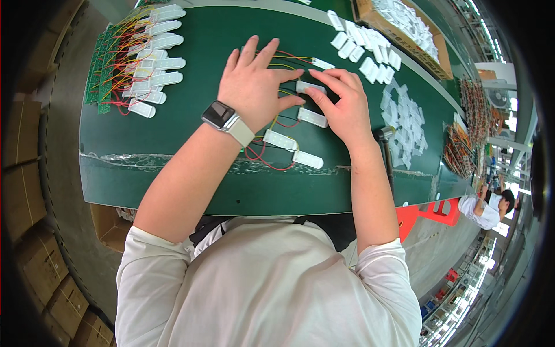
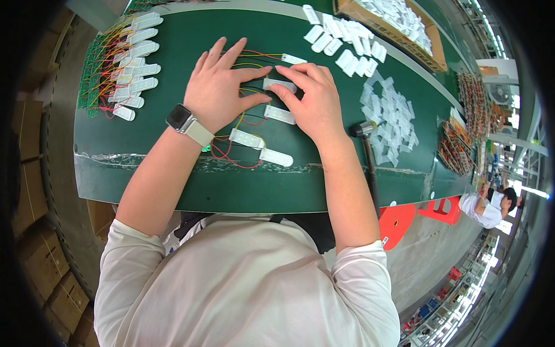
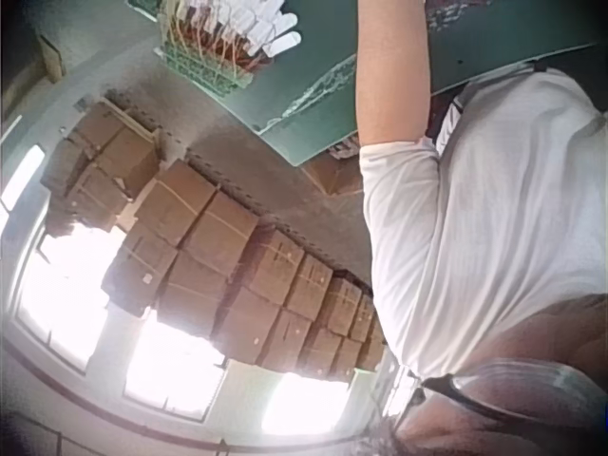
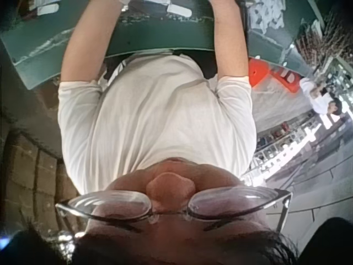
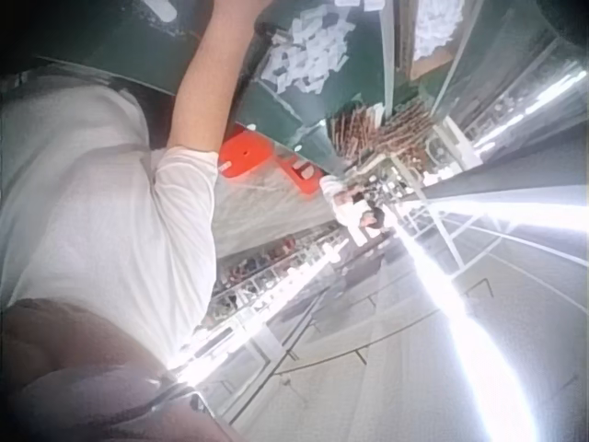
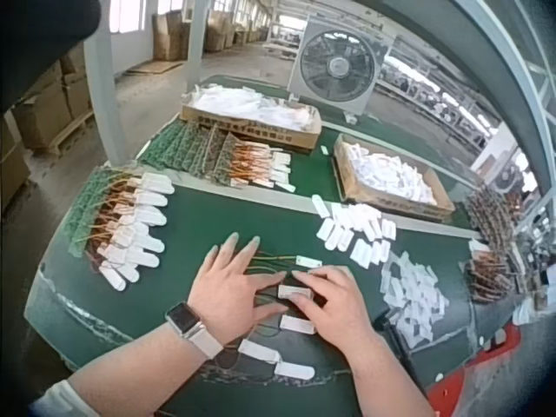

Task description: The person attaches small white plastic LED covers onto a green circuit board by hand, then taps them into place with a small hammer.

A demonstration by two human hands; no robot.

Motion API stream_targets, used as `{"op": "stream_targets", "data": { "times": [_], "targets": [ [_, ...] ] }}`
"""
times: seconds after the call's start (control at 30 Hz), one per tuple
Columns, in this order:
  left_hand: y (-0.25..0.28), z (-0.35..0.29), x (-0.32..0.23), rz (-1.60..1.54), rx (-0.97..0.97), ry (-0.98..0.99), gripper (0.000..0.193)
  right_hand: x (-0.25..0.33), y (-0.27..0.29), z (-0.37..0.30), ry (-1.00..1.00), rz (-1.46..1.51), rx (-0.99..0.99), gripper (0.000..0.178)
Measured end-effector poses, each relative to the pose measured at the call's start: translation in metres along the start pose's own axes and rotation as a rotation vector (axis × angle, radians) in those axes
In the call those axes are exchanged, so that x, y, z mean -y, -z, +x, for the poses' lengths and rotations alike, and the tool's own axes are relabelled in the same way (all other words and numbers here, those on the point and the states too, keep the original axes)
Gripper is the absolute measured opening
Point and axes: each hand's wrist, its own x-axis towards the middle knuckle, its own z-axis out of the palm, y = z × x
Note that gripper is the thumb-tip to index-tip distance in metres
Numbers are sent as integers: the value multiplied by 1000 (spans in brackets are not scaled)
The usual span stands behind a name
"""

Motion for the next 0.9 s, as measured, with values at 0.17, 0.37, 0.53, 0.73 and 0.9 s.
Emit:
{"op": "stream_targets", "data": {
  "times": [0.17, 0.37, 0.53, 0.73, 0.9],
  "targets": [
    [6, -4, 8, 40, 49, 21, 53, 14, 63, -20, -106, -97, -118, 35],
    [9, -2, 5, 59, 95, 56, 53, -12, 132, -123, -731, -289, -20, 38],
    [5, 0, 5, 44, 76, 36, 53, -16, 139, -170, -798, -264, 159, 38],
    [3, -2, 4, 49, 61, 53, 53, -9, 136, -172, -684, -163, 17, 23],
    [7, -4, 3, 46, 51, 48, 53, 23, 120, -152, -725, 192, 19, 22]
  ]
}}
